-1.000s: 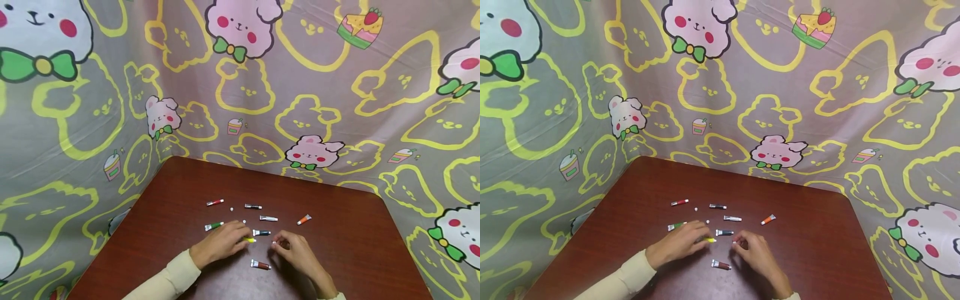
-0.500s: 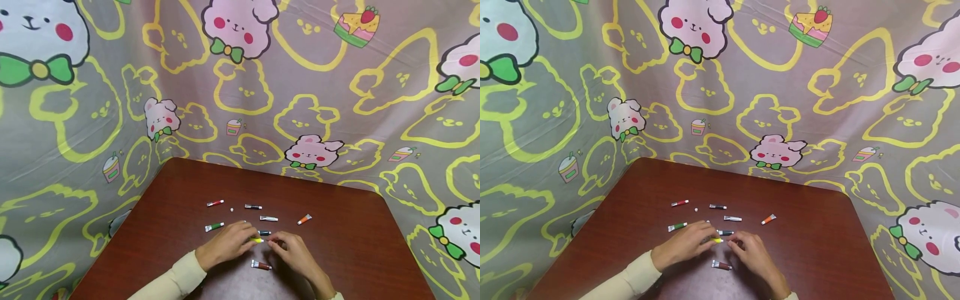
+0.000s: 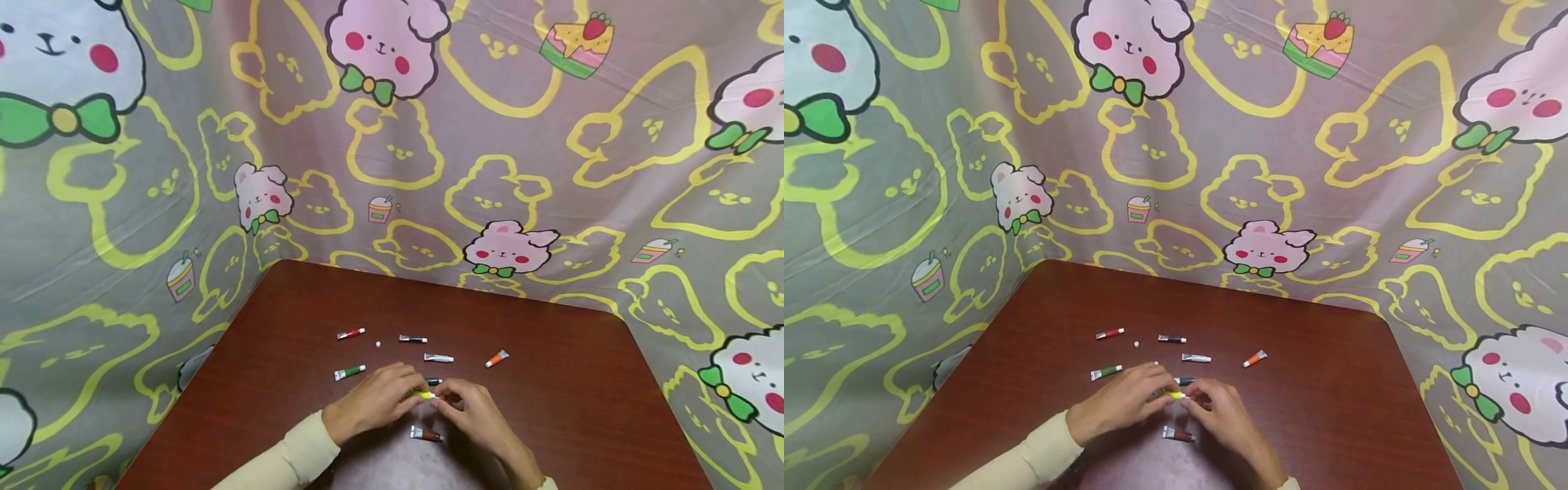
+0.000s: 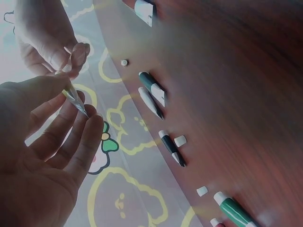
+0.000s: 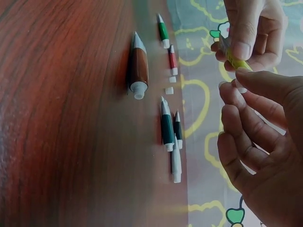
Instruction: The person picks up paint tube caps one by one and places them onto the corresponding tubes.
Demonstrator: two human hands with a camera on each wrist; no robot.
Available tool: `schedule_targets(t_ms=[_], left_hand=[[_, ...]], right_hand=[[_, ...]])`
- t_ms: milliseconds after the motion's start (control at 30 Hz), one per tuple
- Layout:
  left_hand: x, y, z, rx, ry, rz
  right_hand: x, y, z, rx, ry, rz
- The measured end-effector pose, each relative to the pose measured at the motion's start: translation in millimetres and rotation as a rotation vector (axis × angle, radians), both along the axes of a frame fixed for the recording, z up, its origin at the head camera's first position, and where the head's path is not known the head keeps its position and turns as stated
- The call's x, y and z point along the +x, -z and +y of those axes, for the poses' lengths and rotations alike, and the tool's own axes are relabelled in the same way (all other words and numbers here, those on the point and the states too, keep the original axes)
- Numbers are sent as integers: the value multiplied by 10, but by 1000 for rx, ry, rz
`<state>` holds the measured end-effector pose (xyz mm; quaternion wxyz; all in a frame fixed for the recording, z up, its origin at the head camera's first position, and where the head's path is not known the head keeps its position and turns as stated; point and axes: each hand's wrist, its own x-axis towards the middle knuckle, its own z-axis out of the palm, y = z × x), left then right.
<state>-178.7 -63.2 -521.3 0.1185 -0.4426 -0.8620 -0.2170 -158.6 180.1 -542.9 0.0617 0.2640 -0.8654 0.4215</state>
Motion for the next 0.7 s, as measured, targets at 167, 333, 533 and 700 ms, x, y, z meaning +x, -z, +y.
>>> schedule_targets(t_ms=[167, 333, 533, 700], left_hand=[[-6, 17, 7, 2, 5, 10], [-6, 22, 11, 2, 4, 20], [-3, 40, 13, 4, -4, 16], [3, 54, 25, -9, -15, -12]], right_hand=[[0, 7, -12, -5, -4, 11], [-14, 17, -13, 0, 12, 33], [-16, 20, -9, -9, 34, 45], [-15, 20, -26, -9, 51, 55]])
